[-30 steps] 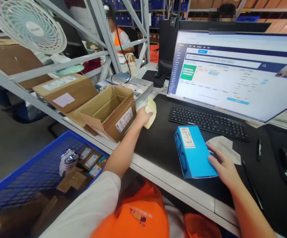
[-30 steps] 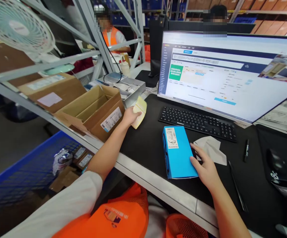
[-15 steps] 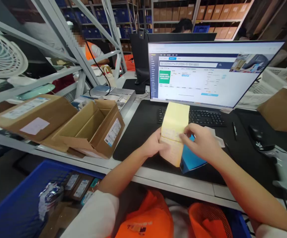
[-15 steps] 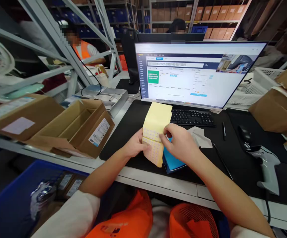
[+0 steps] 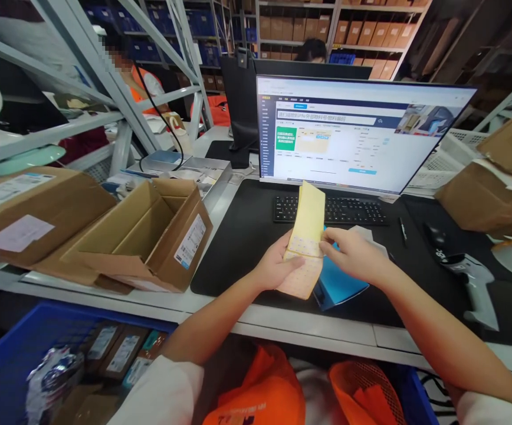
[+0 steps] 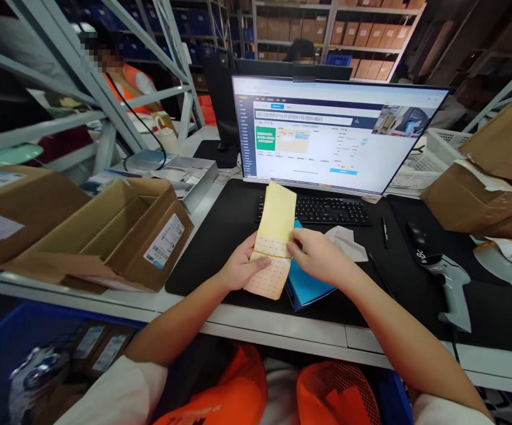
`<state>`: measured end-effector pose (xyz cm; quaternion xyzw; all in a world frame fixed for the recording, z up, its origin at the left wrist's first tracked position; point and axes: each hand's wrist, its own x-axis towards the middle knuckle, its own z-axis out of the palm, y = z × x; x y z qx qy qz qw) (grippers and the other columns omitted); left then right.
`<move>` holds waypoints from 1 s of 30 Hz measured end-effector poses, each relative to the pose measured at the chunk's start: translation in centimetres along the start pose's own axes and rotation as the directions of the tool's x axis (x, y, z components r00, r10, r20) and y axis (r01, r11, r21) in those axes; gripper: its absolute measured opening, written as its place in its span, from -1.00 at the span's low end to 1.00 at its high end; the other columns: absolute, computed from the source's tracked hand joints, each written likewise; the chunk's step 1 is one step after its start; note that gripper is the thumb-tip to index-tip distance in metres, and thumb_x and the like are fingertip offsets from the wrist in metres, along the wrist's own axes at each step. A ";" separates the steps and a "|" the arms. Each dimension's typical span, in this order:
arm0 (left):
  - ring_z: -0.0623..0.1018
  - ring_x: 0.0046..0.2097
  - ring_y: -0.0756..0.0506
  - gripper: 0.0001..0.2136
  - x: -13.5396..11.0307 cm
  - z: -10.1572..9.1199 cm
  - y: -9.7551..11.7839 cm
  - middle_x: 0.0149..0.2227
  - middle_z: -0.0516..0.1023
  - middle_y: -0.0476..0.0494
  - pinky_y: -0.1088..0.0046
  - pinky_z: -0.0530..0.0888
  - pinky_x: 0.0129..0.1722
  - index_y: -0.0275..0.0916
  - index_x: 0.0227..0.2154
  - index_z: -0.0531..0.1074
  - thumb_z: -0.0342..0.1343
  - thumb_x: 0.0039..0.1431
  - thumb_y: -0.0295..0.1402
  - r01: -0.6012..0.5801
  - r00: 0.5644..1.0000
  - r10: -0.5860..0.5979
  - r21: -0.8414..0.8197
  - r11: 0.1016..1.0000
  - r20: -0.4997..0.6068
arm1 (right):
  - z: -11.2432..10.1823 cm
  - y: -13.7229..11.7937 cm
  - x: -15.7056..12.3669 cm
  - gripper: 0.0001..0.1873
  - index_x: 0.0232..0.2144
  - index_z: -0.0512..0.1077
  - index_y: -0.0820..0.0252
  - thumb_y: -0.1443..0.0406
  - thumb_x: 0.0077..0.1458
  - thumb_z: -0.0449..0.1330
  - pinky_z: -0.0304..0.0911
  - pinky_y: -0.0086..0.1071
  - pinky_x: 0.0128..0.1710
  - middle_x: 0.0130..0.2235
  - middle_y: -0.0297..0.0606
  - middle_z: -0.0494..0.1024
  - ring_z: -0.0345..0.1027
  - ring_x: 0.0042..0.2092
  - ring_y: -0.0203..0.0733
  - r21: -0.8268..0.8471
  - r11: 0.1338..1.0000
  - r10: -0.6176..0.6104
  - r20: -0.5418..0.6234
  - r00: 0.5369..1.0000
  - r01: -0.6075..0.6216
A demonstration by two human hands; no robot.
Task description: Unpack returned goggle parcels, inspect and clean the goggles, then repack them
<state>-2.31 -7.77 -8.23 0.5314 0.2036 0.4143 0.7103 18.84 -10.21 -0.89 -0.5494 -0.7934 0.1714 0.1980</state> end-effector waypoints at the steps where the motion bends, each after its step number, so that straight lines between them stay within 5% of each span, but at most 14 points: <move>1: 0.60 0.11 -0.32 -0.42 0.0 0.0 -0.1 0.13 0.59 -0.22 0.07 0.54 0.13 -0.09 0.17 0.43 0.40 0.07 -0.18 0.001 1.000 -0.001 0.004 1.000 -0.006 | 0.0 0.0 0.0 -0.77 -0.41 0.31 0.13 0.25 0.32 0.03 0.09 -0.36 -0.39 -0.40 -0.30 0.47 0.29 -0.38 -0.22 0.002 1.000 0.011 0.011 1.000 -0.011; 14: 0.54 0.20 -0.33 -0.37 0.3 -0.3 -1.0 0.20 0.54 -0.23 0.06 0.47 0.24 -0.10 0.24 0.35 0.36 0.11 -0.16 -0.019 0.998 0.024 0.108 0.994 -0.053 | 1.1 -0.5 0.9 -0.75 -0.40 0.17 0.10 0.29 0.38 -0.05 0.05 -0.34 -0.38 -0.35 -0.27 0.45 0.26 -0.37 -0.21 -0.113 0.993 0.049 0.025 0.999 -0.046; 21: 0.58 0.16 -0.35 -0.34 1.1 -0.6 -0.1 0.17 0.57 -0.27 0.02 0.54 0.15 -0.13 0.17 0.35 0.40 0.00 -0.16 -0.022 0.983 0.018 -0.019 1.000 -0.180 | -1.4 1.1 0.7 -0.80 -0.42 0.29 0.13 0.32 0.29 0.00 0.09 -0.35 -0.39 -0.40 -0.30 0.45 0.30 -0.36 -0.20 -0.001 1.000 0.008 -0.124 0.992 -0.009; 25: 0.63 0.07 -0.33 -0.45 2.6 -3.6 1.1 0.08 0.62 -0.26 0.04 0.58 0.08 -0.17 0.06 0.37 0.36 -0.03 -0.28 -0.082 0.899 0.071 -0.007 0.997 -0.431 | -1.9 3.3 1.0 -0.85 -0.33 0.39 0.17 0.33 0.27 0.05 0.19 -0.29 -0.26 -0.31 -0.20 0.50 0.36 -0.27 -0.12 -0.199 0.978 -0.102 -0.189 0.977 0.064; 30: 0.67 0.00 -0.26 -0.57 4.9 -9.8 1.7 0.07 0.61 -0.30 0.14 0.61 0.04 -0.25 0.00 0.38 0.19 0.00 -0.46 -0.027 0.735 0.116 0.142 0.989 -0.668 | 0.3 3.9 2.6 -0.69 -0.38 0.48 0.25 0.42 0.31 -0.02 0.22 -0.18 -0.19 -0.26 -0.03 0.52 0.39 -0.21 0.01 -0.547 0.809 -0.188 0.108 0.976 0.216</move>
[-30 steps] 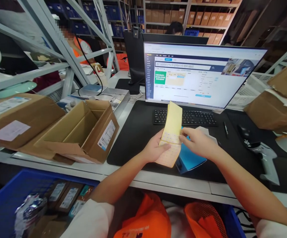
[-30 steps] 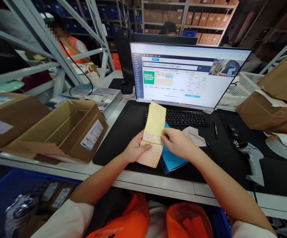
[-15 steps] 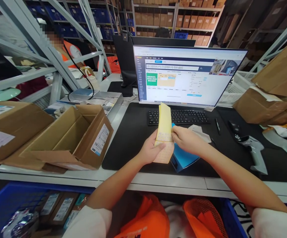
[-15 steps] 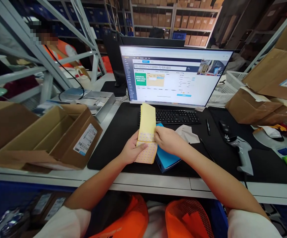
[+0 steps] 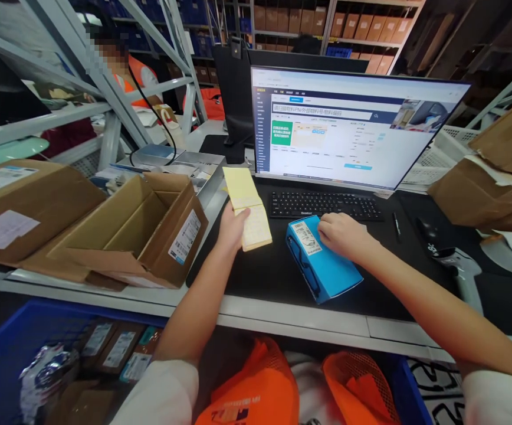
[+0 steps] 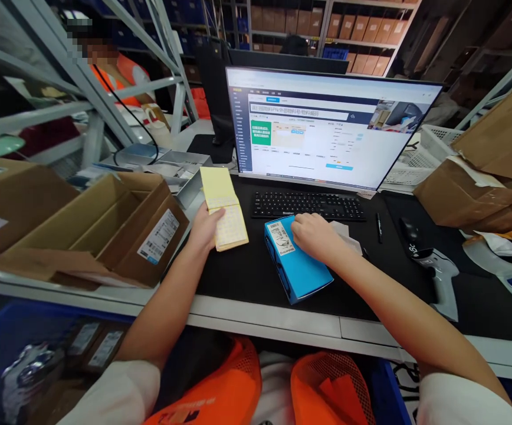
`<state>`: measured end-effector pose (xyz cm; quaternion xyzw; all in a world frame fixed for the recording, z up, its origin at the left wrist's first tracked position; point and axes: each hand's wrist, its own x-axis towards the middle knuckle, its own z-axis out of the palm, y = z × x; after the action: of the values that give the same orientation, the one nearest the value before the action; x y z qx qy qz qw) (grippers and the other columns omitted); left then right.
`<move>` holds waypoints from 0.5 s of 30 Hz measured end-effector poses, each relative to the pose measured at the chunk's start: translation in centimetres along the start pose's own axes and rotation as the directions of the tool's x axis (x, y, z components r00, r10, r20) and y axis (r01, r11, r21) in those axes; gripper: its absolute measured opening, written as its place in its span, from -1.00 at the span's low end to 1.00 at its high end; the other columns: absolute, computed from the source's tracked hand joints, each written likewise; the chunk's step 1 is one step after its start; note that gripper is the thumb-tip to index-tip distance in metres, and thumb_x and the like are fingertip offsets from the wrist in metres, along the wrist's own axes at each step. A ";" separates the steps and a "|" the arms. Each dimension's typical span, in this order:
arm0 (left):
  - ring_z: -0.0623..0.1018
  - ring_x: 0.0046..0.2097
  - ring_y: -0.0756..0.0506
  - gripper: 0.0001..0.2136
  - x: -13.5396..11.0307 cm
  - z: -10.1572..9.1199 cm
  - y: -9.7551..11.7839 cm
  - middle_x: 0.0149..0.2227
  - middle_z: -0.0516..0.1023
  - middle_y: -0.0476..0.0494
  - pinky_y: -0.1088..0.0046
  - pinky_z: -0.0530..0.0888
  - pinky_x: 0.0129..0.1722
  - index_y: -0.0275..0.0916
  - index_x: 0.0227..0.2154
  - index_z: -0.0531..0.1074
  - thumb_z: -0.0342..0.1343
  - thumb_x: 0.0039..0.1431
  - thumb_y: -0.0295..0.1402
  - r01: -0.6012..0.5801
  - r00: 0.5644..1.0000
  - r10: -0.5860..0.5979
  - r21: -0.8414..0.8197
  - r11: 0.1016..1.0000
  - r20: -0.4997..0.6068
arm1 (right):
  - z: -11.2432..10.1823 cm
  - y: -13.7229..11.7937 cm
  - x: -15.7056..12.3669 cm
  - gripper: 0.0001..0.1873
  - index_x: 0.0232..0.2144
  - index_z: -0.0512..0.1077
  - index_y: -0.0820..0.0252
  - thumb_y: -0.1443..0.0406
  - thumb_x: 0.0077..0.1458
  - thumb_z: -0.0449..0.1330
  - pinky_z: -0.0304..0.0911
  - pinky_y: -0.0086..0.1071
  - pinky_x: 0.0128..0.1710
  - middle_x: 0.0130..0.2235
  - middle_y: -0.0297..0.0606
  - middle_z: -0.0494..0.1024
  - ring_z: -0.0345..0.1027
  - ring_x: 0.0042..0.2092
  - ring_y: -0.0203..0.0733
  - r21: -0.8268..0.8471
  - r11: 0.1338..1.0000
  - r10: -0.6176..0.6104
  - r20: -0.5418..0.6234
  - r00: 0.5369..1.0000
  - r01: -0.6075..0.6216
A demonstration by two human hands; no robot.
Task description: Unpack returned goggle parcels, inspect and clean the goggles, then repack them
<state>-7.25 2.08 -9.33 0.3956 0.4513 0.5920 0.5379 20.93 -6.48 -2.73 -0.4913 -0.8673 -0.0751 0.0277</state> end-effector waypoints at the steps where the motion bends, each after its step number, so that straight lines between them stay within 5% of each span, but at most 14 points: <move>1: 0.67 -0.01 -0.25 -0.58 1.0 -0.6 -0.2 0.07 0.61 -0.31 0.16 0.61 0.04 -0.27 -0.01 0.38 0.16 0.01 -0.47 0.005 0.999 -0.003 0.042 0.999 -0.034 | 0.3 -0.1 0.1 -0.67 -0.38 0.50 0.26 0.42 0.31 -0.02 0.24 -0.17 -0.17 -0.24 -0.02 0.54 0.41 -0.20 0.02 -0.003 1.000 -0.017 0.044 0.999 0.017; 4: 0.68 -0.04 -0.24 -0.59 3.1 -2.1 -0.9 0.03 0.63 -0.34 0.15 0.62 0.01 -0.30 -0.02 0.38 0.14 0.01 -0.50 0.042 0.996 -0.030 0.134 0.990 -0.086 | 0.8 0.1 -0.8 -0.62 -0.33 0.57 0.23 0.34 0.37 -0.03 0.34 -0.11 -0.04 -0.09 -0.02 0.58 0.47 -0.09 0.03 0.109 0.993 -0.046 0.077 0.996 0.038; 9: 0.70 -0.12 -0.24 -0.56 4.9 -4.1 -1.7 -0.08 0.67 -0.30 0.11 0.63 -0.03 -0.32 -0.01 0.42 0.18 -0.03 -0.52 0.081 0.996 -0.071 0.256 0.963 -0.050 | 2.7 0.6 -3.6 -0.54 0.16 0.48 0.19 0.13 0.40 -0.01 0.26 0.10 0.27 0.29 -0.03 0.38 0.32 0.27 0.15 0.384 0.922 0.043 -0.005 0.999 -0.038; 15: 0.63 0.05 -0.33 -0.35 5.6 -6.6 -2.3 0.03 0.62 -0.35 0.01 0.51 0.16 -0.31 0.13 0.40 0.30 -0.12 -0.59 0.079 0.996 -0.050 0.474 0.877 -0.074 | 3.1 1.4 -6.8 -0.65 -0.01 0.54 0.09 0.09 0.35 0.09 -0.09 0.30 0.39 0.28 -0.09 0.42 0.23 0.34 0.17 0.475 0.877 0.137 -0.111 0.984 -0.069</move>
<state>-13.50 7.00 -13.46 0.4829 0.6117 0.4559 0.4299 25.77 -11.07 -6.46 -0.5089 -0.8281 0.1040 0.2110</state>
